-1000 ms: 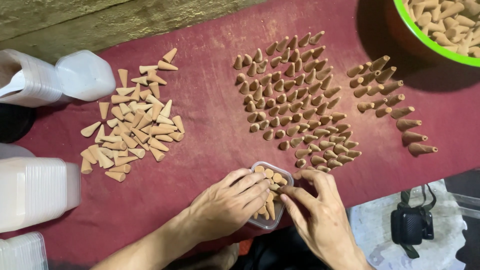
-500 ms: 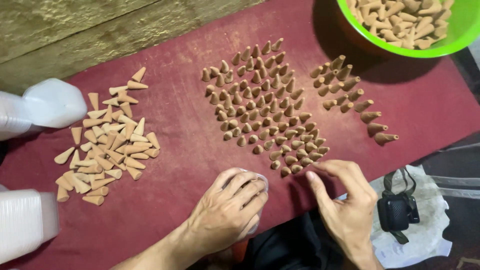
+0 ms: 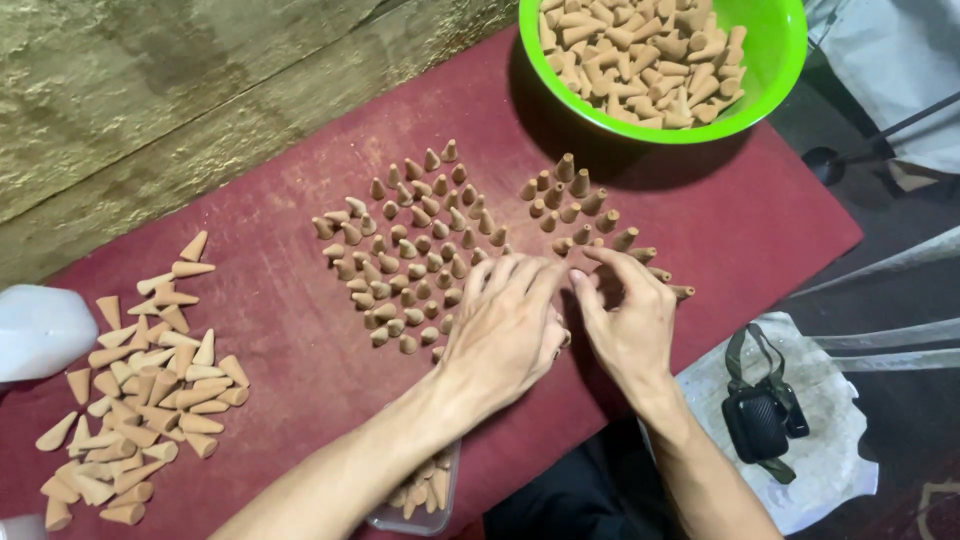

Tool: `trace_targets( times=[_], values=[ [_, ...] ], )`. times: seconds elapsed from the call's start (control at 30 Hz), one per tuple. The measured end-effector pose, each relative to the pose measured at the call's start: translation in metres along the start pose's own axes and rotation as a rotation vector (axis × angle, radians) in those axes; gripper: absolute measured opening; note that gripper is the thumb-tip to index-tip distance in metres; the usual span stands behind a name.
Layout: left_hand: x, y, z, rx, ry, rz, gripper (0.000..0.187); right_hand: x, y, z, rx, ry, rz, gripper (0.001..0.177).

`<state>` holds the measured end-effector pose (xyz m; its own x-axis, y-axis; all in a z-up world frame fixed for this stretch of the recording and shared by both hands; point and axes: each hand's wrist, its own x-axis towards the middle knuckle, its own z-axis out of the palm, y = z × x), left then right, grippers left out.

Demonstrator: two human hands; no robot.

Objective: Picking up incense cones from a pile and placing them into a small plastic container for packaging.

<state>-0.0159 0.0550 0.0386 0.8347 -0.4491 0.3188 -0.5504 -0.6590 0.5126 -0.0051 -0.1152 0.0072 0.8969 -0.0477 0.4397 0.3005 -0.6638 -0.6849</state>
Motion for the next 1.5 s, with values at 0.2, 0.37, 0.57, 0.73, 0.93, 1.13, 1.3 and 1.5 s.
trace_targets(
  times=[0.2, 0.37, 0.57, 0.73, 0.93, 1.13, 1.3, 1.5],
  values=[
    [0.035, -0.012, 0.016, 0.124, -0.023, -0.133, 0.048, 0.017, 0.01, 0.018, -0.156, -0.071, 0.16, 0.026],
    [0.036, -0.018, 0.033, 0.105, -0.069, -0.175, 0.047, 0.014, 0.023, 0.028, -0.255, -0.114, 0.23, 0.018],
    [0.022, -0.01, 0.02, -0.015, -0.06, -0.146, 0.05, 0.005, 0.011, 0.01, -0.155, -0.024, 0.044, 0.019],
    [-0.005, 0.019, -0.017, -0.219, -0.031, -0.143, 0.056, -0.014, -0.028, -0.024, -0.049, -0.002, -0.048, 0.021],
    [-0.056, 0.04, -0.061, -0.345, 0.036, -0.136, 0.05, -0.044, -0.085, -0.044, 0.019, -0.049, -0.206, 0.015],
    [-0.115, 0.024, -0.084, -0.409, -0.004, -0.133, 0.05, -0.065, -0.114, -0.032, 0.128, -0.249, -0.311, 0.014],
    [-0.156, 0.006, -0.083, -0.06, 0.078, -0.1, 0.032, -0.082, -0.112, -0.016, 0.109, -0.488, -0.267, 0.021],
    [-0.189, -0.006, -0.072, 0.177, -0.03, 0.03, 0.033, -0.089, -0.117, -0.004, 0.079, -0.601, -0.275, 0.029]
  ],
)
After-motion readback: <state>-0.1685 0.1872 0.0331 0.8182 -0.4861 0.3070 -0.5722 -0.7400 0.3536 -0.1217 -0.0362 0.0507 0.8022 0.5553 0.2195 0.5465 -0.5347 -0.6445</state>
